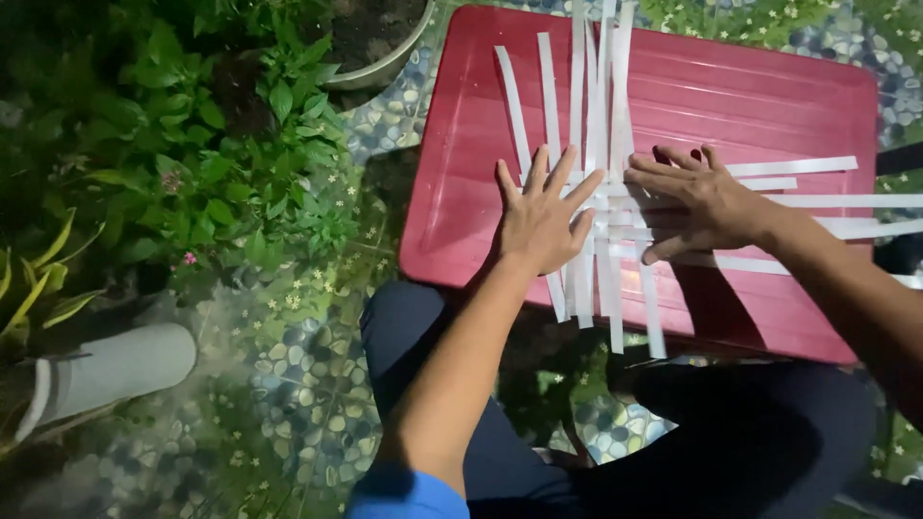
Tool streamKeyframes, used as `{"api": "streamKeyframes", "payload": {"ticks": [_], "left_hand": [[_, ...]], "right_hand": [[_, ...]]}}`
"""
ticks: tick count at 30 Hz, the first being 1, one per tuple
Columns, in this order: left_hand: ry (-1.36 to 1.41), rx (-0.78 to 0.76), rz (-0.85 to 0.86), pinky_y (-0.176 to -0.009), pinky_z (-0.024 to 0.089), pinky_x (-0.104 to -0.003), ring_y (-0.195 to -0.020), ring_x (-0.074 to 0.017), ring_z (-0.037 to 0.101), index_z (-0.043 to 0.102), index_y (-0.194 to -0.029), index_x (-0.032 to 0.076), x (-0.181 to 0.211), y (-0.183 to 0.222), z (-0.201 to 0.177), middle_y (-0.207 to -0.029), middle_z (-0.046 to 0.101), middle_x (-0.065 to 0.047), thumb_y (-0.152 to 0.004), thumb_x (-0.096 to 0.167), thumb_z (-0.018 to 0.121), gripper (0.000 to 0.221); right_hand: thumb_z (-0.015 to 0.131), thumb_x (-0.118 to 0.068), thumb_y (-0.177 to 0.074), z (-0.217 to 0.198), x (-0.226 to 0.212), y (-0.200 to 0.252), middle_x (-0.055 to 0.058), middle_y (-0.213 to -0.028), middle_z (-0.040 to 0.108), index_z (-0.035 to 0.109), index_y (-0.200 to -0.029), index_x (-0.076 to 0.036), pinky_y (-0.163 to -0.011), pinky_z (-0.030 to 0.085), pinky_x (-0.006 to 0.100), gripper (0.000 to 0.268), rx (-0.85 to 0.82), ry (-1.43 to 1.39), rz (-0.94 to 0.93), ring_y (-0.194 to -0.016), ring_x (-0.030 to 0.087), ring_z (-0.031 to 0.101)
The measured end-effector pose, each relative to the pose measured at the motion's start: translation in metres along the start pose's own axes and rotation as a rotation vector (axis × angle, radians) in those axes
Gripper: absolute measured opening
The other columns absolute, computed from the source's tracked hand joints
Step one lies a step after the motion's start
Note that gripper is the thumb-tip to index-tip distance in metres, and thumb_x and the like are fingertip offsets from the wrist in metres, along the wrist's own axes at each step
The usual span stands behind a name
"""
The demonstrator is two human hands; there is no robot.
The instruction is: The person is weaving white plastic strips together on a red plastic stool to form a woven pattern.
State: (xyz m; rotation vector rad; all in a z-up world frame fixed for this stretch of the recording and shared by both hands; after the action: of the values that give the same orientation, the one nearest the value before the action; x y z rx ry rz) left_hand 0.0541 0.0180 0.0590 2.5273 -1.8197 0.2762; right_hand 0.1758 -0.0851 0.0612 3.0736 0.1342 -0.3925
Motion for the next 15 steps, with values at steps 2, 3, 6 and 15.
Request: {"api": "streamKeyframes", "payload": {"ticks": [2,3,6,15], "left_hand": [[0.018,-0.011,-0.001,-0.096,0.012,-0.070,-0.132,-0.0328,0.017,0.027,-0.135,0.035,-0.001,0.000,0.001,-0.145,0.018,-0.005,-0.088,0.045,0.032,0.048],[0.033,-0.019,-0.001,-0.096,0.011,-0.070,-0.133,-0.0329,0.016,0.028,-0.135,0.035,-0.001,0.000,0.002,-0.145,0.016,-0.005,-0.088,0.045,0.031,0.048],[0.087,0.014,0.007,-0.095,0.006,-0.073,-0.134,-0.0351,0.018,0.033,-0.134,0.035,-0.002,0.002,0.009,-0.145,0.023,-0.007,-0.087,0.041,0.034,0.047],[0.051,0.118,0.029,-0.094,0.009,-0.073,-0.131,-0.0369,0.023,0.037,-0.132,0.032,0.001,0.002,0.009,-0.142,0.029,-0.009,-0.087,0.039,0.038,0.046]], "right_hand": [[0.071,-0.058,-0.045,0.000,-0.008,-0.003,0.012,-0.142,0.028,0.026,-0.137,-0.012,-0.095,0.011,0.068,0.113,0.002,-0.056,0.051,-0.131,0.041,0.021],[0.072,-0.056,-0.045,0.000,-0.011,-0.005,0.011,-0.142,0.027,0.025,-0.137,-0.010,-0.096,0.005,0.069,0.114,0.006,-0.109,0.102,-0.131,0.040,0.018],[0.078,-0.062,-0.033,0.004,-0.008,-0.006,0.012,-0.132,0.045,0.039,-0.134,-0.014,-0.095,0.018,0.057,0.119,0.108,-0.107,0.201,-0.126,0.039,0.034],[0.083,-0.054,-0.032,-0.003,-0.019,-0.002,0.029,-0.130,0.038,0.019,-0.135,0.007,-0.094,0.013,0.066,0.135,0.182,-0.207,0.239,-0.116,0.043,0.040]]}}
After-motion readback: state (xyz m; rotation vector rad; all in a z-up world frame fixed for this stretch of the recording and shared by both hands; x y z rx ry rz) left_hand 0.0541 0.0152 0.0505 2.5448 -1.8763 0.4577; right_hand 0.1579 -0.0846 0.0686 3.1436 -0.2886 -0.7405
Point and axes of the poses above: each hand's wrist, its own y-axis away from the middle knuckle, its own z-axis out of the palm, x = y × z, the point moved 7 cm from there along -y, towards the middle knuckle
